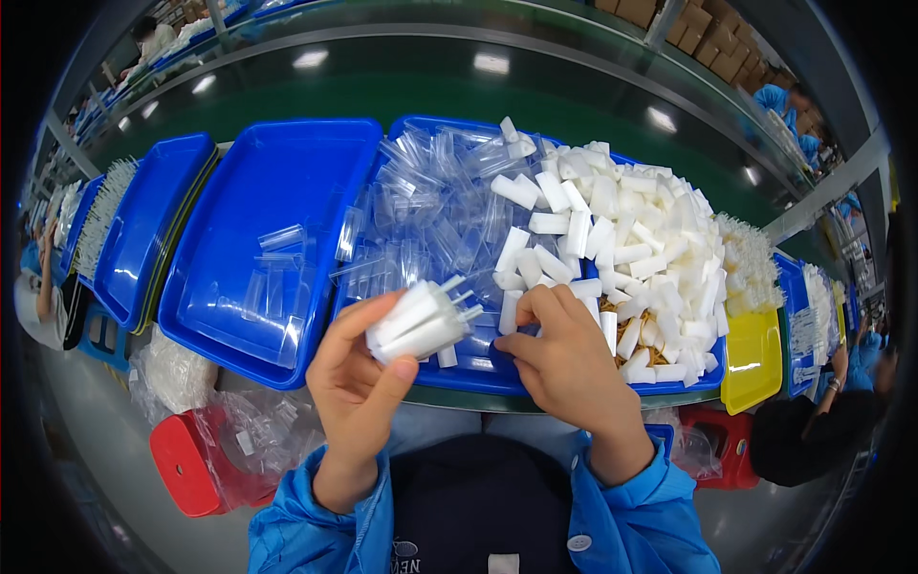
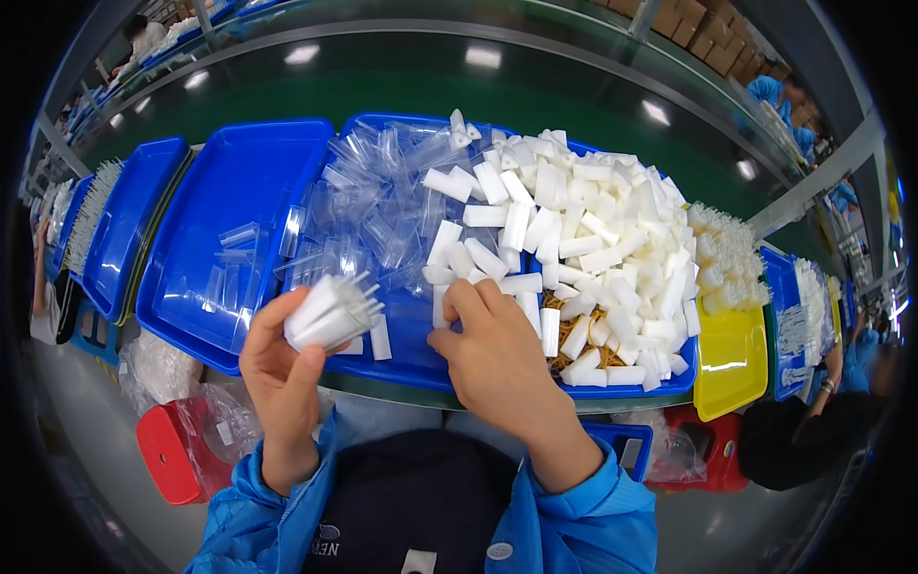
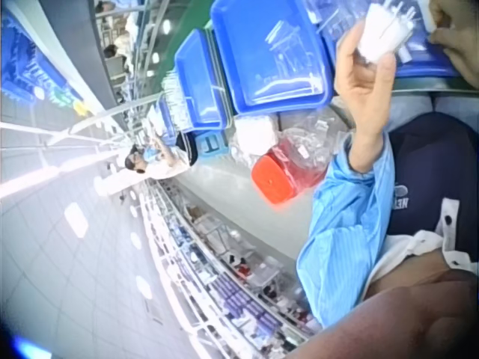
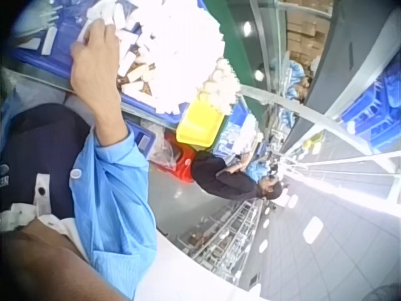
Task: The person assembles small white plastic components by inserting them into clear plastic tubes. They pick up the white pieces and tubes from blue trays, fit them together, and place the finished assemblies into a yellow tray. The process is repetitive and performed by hand.
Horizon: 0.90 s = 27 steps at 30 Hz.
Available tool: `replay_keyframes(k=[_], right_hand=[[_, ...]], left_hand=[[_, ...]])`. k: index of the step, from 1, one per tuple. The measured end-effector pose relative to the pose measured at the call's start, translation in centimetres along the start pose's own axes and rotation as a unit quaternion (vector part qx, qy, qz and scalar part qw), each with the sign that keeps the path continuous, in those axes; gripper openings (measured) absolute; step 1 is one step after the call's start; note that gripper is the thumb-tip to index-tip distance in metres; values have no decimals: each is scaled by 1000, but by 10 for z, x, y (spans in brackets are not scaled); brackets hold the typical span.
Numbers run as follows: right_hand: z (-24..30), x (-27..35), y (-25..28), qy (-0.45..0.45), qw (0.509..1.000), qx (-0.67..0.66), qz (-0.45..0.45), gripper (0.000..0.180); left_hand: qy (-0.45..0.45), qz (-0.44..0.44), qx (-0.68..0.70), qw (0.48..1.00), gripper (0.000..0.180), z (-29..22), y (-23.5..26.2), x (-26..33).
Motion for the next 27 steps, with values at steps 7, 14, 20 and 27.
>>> replay_keyframes(k=[7, 14, 20, 27], right_hand=[[11, -10, 17, 21, 995, -20, -97, 24], [-22, 15, 23, -40, 888, -340, -306, 29], [-33, 33, 27, -74, 793, -516, -315, 19], [-33, 39, 24, -144, 600, -739, -270, 14]], left_hand=[[-25, 11, -20, 999, 47, -11, -12, 0], [-77, 35, -122, 989, 44, -17, -21, 2], [-64, 56, -125, 988, 44, -18, -33, 3], [-67, 86, -143, 984, 42, -21, -43, 6]])
Point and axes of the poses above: each hand's wrist, its own x-axis away from the middle knuckle, its own y-axis out of the back of the hand, z = x × y, the point moved 6 cm from there along -x, towards the middle knuckle, and after that the axes turned 13 degrees about -x, right-handed, at the moved point
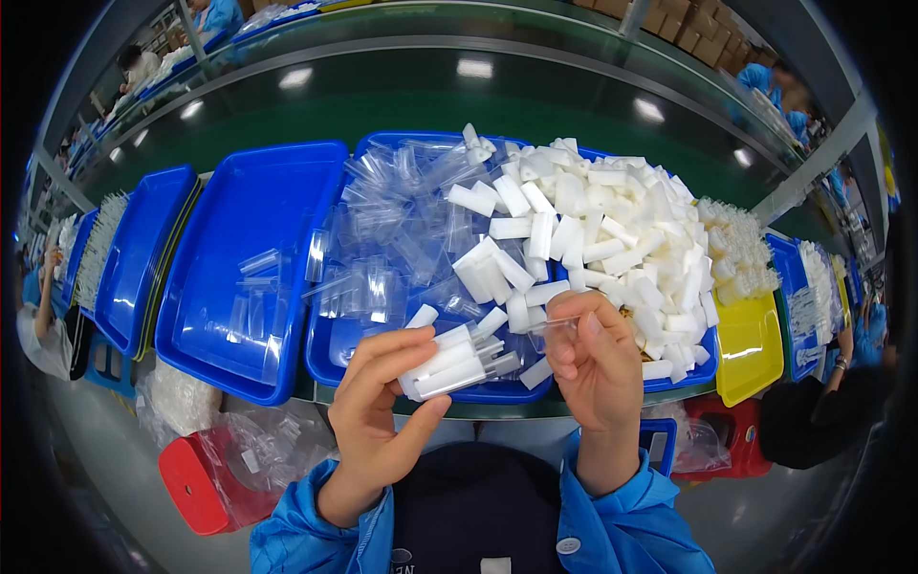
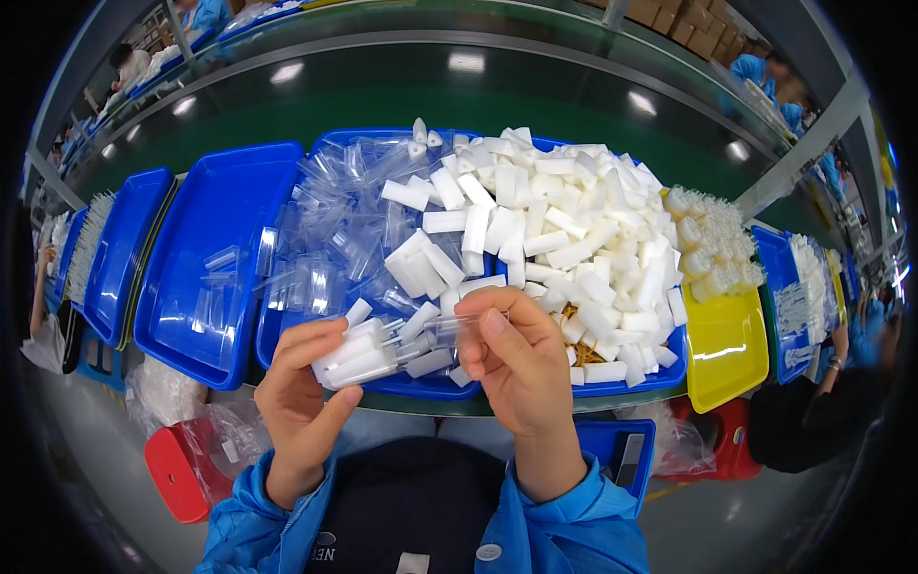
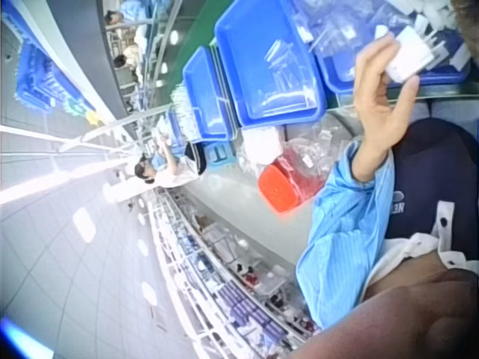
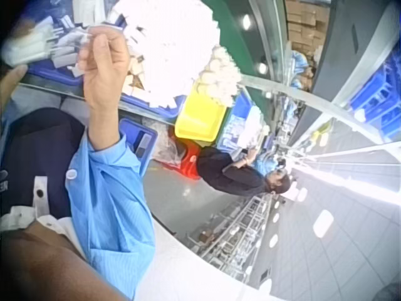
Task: The person assembles small white plastic components by inserting them into clear plastic tubes. They pick up the white pieces and tubes from blue trays, fit them together, and place the finished assemblies into a yellow tray. The process is repetitive and performed by hand.
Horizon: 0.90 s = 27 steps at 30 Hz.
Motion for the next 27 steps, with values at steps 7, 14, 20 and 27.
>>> replay_keyframes(k=[7, 14, 20, 27], right_hand=[[8, 6, 0, 91, 989, 113, -26, 11], [8, 11, -7, 94, 978, 184, 14, 11], [8, 13, -13, 102, 970, 218, 24, 11], [7, 16, -16, 99, 964, 248, -5, 16]], left_hand=[[-10, 21, -1, 1000, 41, -6, -5, -2], [-3, 29, 0, 1000, 42, -4, -10, 0], [-2, 32, -9, 999, 43, -2, -10, -1], [8, 22, -23, 999, 42, -3, -11, -1]])
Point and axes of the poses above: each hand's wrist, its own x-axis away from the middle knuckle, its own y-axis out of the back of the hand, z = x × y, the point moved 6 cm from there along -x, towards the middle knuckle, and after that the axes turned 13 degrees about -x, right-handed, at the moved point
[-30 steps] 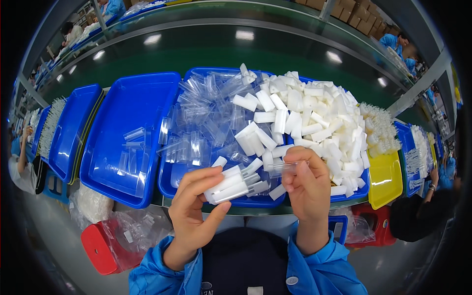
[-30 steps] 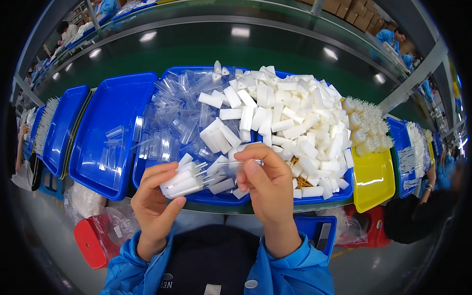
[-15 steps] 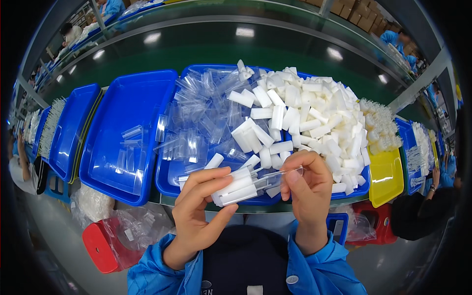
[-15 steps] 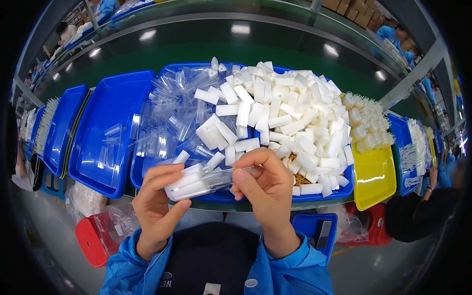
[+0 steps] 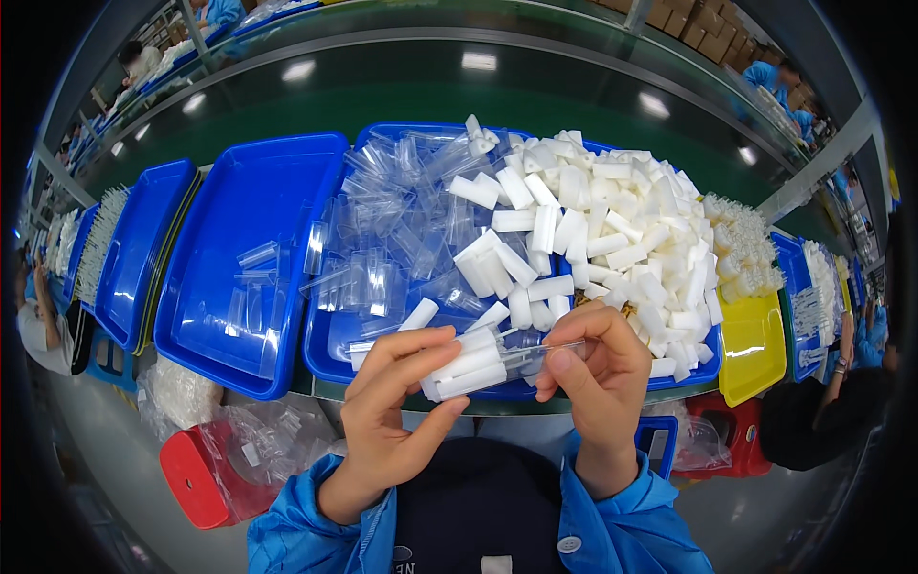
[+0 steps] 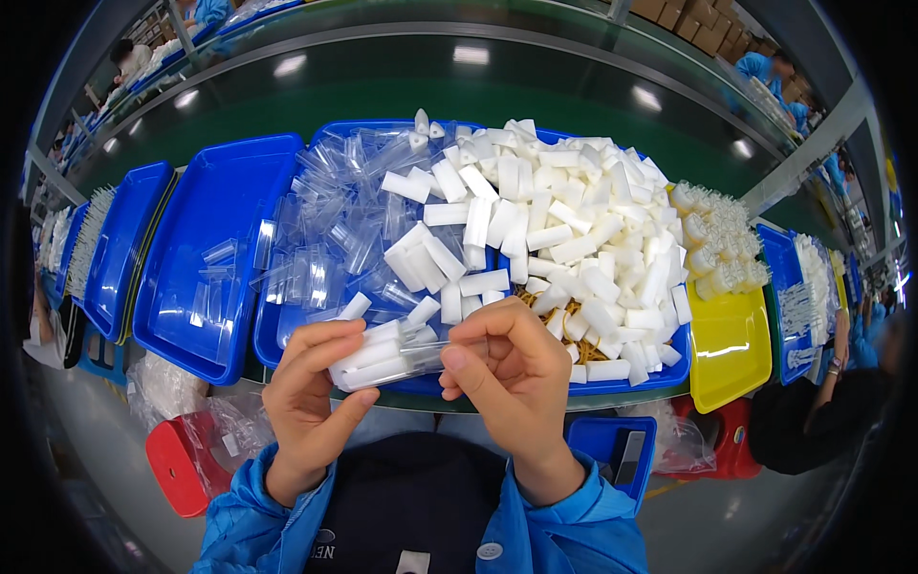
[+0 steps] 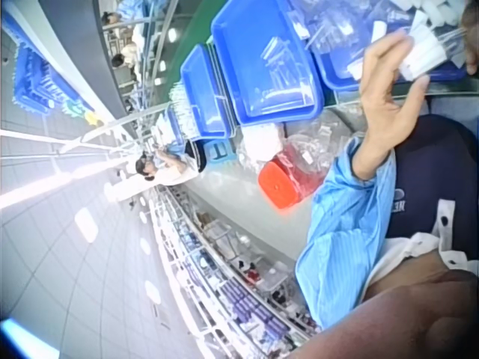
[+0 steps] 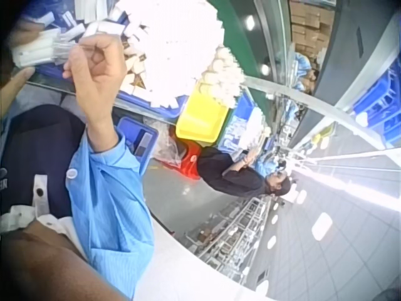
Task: The person assembles small white plastic components by inserting them into clear plastic tubes. They pick up the white pieces and tubes from blue trays, fit them together, and place the finished assemblies into a yellow tray. The process is repetitive and performed by hand.
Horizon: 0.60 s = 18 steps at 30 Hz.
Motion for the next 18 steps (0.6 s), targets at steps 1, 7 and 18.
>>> replay_keyframes(k=[1, 7, 18], right_hand=[[0, 0, 0, 2, 1000, -6, 11, 14], [-3, 4, 1, 38, 999, -8, 26, 13], [5, -1, 1, 157, 960, 176, 151, 23]], left_hand=[[1, -4, -5, 1000, 42, -1, -1, 0], [-27, 42, -64, 997, 46, -1, -2, 1], [-78, 64, -127, 987, 43, -11, 2, -6]])
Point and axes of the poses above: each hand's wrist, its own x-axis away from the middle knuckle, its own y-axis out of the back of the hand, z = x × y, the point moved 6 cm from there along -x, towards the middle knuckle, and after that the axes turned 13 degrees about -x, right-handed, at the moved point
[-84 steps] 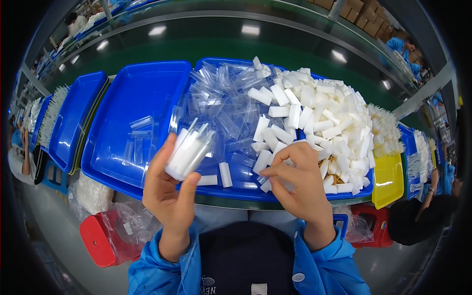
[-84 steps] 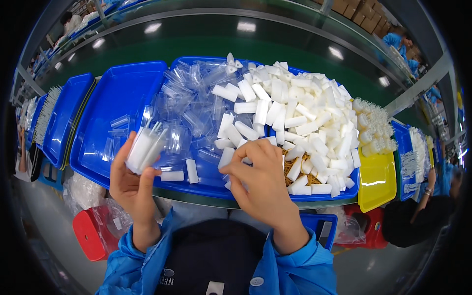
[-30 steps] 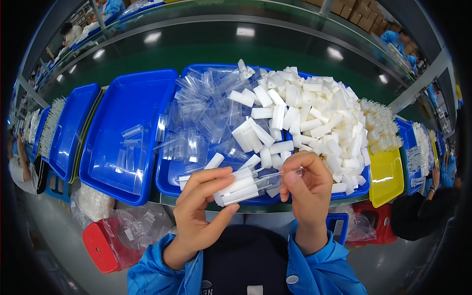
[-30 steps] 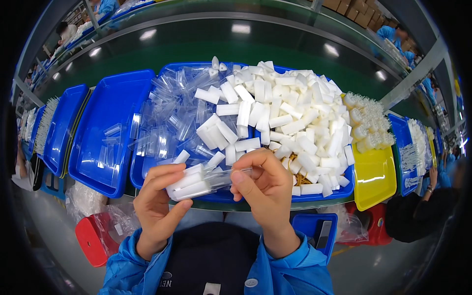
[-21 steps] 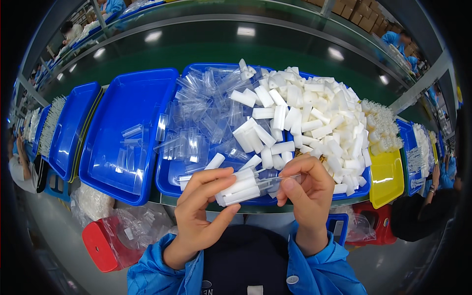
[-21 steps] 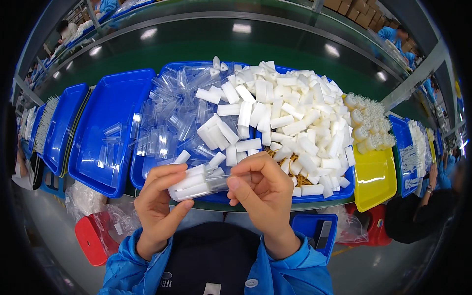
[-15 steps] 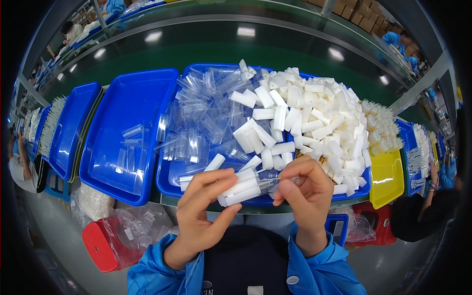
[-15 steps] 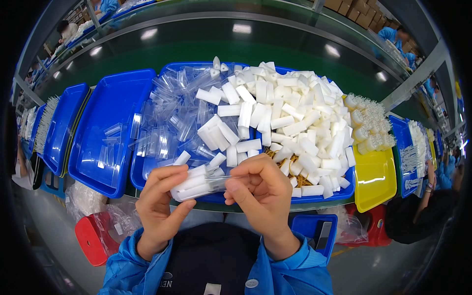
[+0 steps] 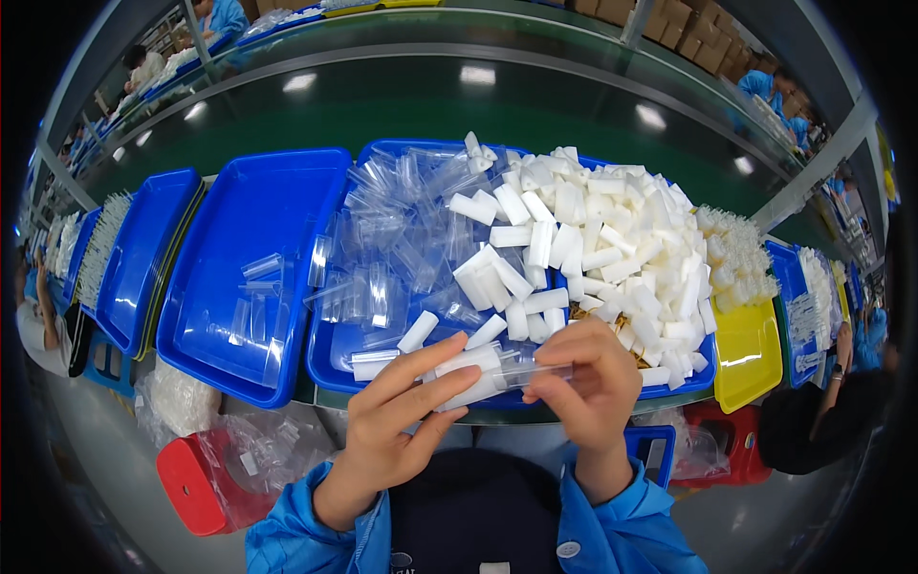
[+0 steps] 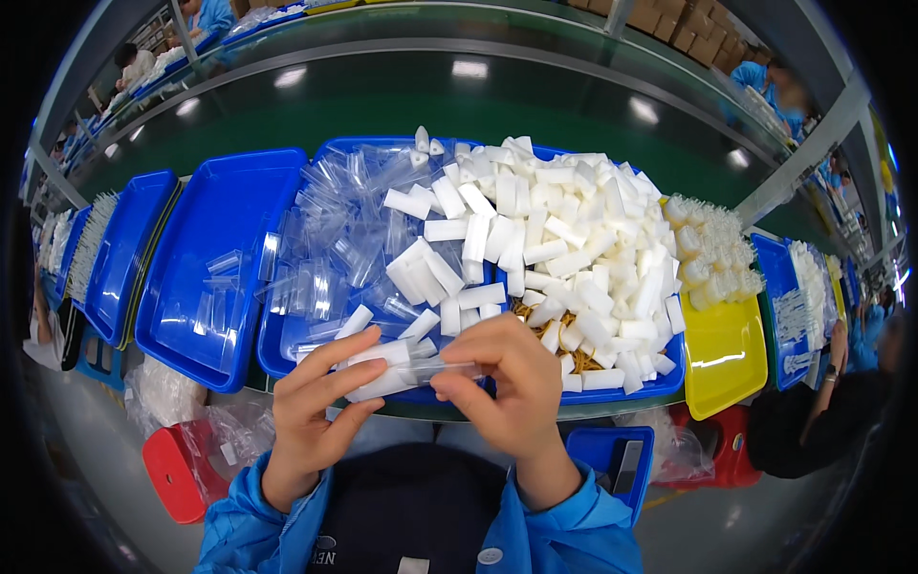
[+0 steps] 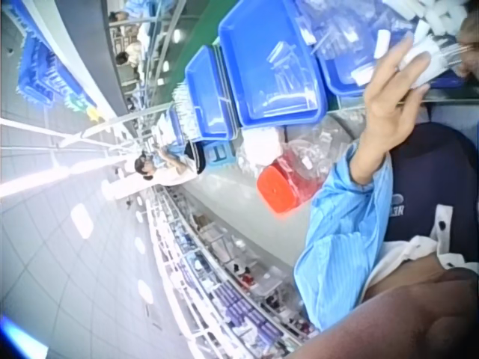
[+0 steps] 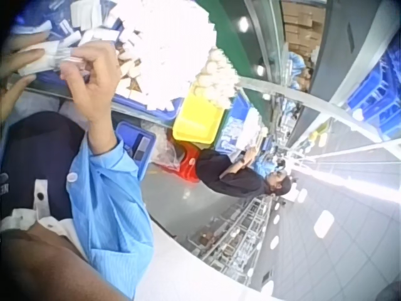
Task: The person assembles small white plastic components by inserting them into clear plastic tubes. They pick up the white pieces and tubes from blue trays, fit them together, and place the finished assemblies into a yellow tray. The process is repetitive and performed by hand.
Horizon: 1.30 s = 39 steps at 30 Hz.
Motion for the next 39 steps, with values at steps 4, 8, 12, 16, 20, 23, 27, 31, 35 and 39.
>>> replay_keyframes(k=[4, 8, 12, 16, 20, 23, 27, 31, 35, 39], right_hand=[[-15, 1, -5, -145, 953, -218, -152, 33], [-21, 5, -5, -124, 965, -172, -155, 41], [0, 0, -16, -3, 984, 127, -124, 65], [10, -4, -37, 14, 967, 229, -107, 92], [6, 4, -39, 44, 939, 323, -106, 91], [6, 14, -47, 83, 928, 340, -129, 85], [10, 3, -50, 78, 930, 353, -71, 75], [17, -17, -24, 4, 985, 170, 29, 62], [14, -14, -4, 4, 934, 287, 214, 29], [-6, -6, -4, -26, 928, 301, 219, 18]], left_hand=[[1, -13, 28, 1000, 45, 2, -4, 1], [3, -21, 9, 1000, 47, 4, -7, 3], [-9, -86, -40, 995, 55, 4, -10, 4], [-32, -128, -88, 987, 66, -5, -15, 5], [-59, -135, -111, 983, 72, -9, -17, 7], [-71, -143, -111, 981, 71, -10, -19, 8], [-62, -143, -129, 979, 67, -8, -15, 7], [-14, -176, -80, 981, 60, 18, 7, 9], [26, -229, 54, 972, 53, 35, 21, 13], [41, -223, 78, 971, 50, 35, 20, 14]])
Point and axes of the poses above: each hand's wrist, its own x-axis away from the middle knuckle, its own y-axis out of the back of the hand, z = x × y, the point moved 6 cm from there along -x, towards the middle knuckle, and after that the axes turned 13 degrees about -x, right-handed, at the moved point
